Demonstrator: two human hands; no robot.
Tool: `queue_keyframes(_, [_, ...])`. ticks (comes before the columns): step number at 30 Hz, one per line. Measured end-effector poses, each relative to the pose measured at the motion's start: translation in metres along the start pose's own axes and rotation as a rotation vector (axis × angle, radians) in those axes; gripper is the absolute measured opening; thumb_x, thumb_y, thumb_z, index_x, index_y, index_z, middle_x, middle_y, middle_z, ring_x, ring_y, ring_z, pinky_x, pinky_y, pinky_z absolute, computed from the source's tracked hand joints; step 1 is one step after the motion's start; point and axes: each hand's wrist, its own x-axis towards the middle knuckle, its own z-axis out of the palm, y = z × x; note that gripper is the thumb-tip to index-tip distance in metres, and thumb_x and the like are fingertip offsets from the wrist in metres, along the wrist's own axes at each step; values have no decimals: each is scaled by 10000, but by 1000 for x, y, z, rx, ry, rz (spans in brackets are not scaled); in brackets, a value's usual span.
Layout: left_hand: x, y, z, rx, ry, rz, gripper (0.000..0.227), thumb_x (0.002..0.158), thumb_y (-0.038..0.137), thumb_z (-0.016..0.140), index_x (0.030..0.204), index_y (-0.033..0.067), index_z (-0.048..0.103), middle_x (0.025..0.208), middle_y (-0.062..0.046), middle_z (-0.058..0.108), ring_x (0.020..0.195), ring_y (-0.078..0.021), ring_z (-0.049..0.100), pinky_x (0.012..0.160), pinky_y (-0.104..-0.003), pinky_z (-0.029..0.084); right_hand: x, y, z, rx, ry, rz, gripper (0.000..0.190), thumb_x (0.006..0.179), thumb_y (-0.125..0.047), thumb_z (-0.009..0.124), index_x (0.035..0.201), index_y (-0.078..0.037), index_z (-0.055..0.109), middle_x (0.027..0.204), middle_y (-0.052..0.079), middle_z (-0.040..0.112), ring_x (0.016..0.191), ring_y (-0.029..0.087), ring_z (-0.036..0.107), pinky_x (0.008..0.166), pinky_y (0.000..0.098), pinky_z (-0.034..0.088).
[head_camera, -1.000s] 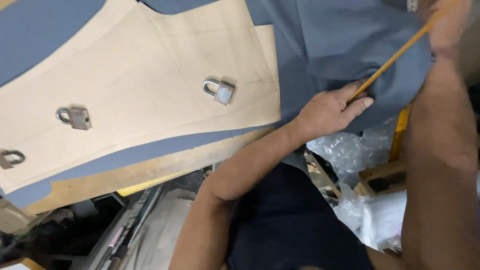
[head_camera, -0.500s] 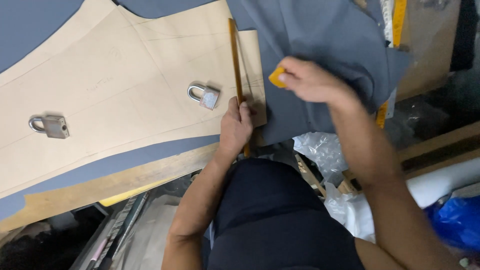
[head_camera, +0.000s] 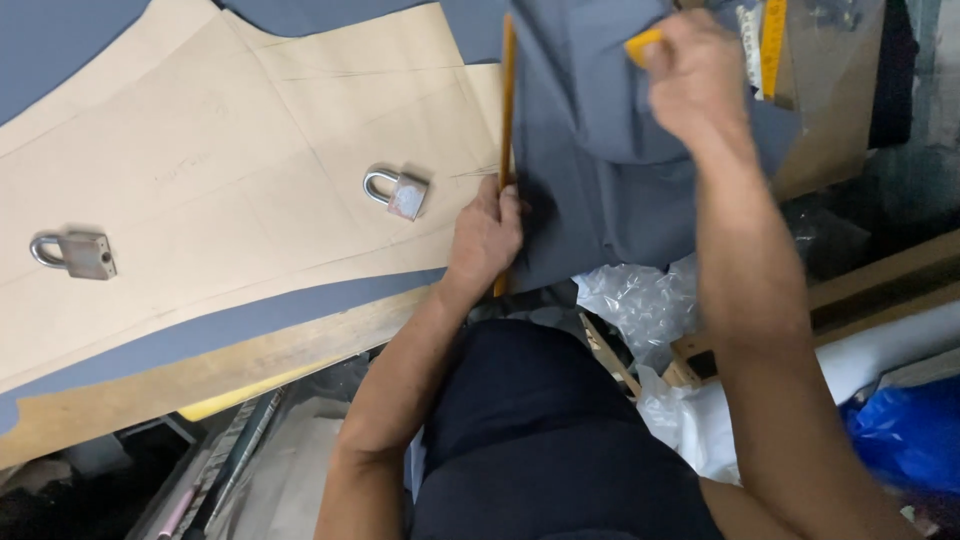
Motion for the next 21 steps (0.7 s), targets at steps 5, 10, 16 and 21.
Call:
queue_keyframes(5, [2,5,25,174,-142,194,212,1022,323,441,1016,117,486,905,-240,705,821,-527,653,731,-605,485,-28,25,-75,310,49,196,226,1105,149,628,1282,72,747,1165,211,711,1067,326,685,882,414,528])
queue_keyframes(10, [-30,-6,-2,172,-153,154,236,1028,333,457,1190,171,514,859,-237,715,816,-520,671,713,-588,496,-71,79,-64,-171,192,130,204,1300,-3,661,1097,12,649,953,166,636,809,298,638,684,401,478])
queue_keyframes(16, [-72,-60,-67,-51,180,-23,248,1067,302,394,1156,169,584,941,4,764,744,-191,724,753,-345,553,-15,-99,-46,421,31,180,159,1149,-40,511,1184,-3,661,1074,166,690,941,273,656,832,392,514])
queue_keyframes(21, [-89,-107,-71,-71,373,-38,226,1075,302,461,907,164,522,713,1,591,662,-155,566,639,-357,476,2,-179,37,848,-322,203,343,1044,-132,529,1374,-64,590,1164,91,696,987,213,669,908,330,504])
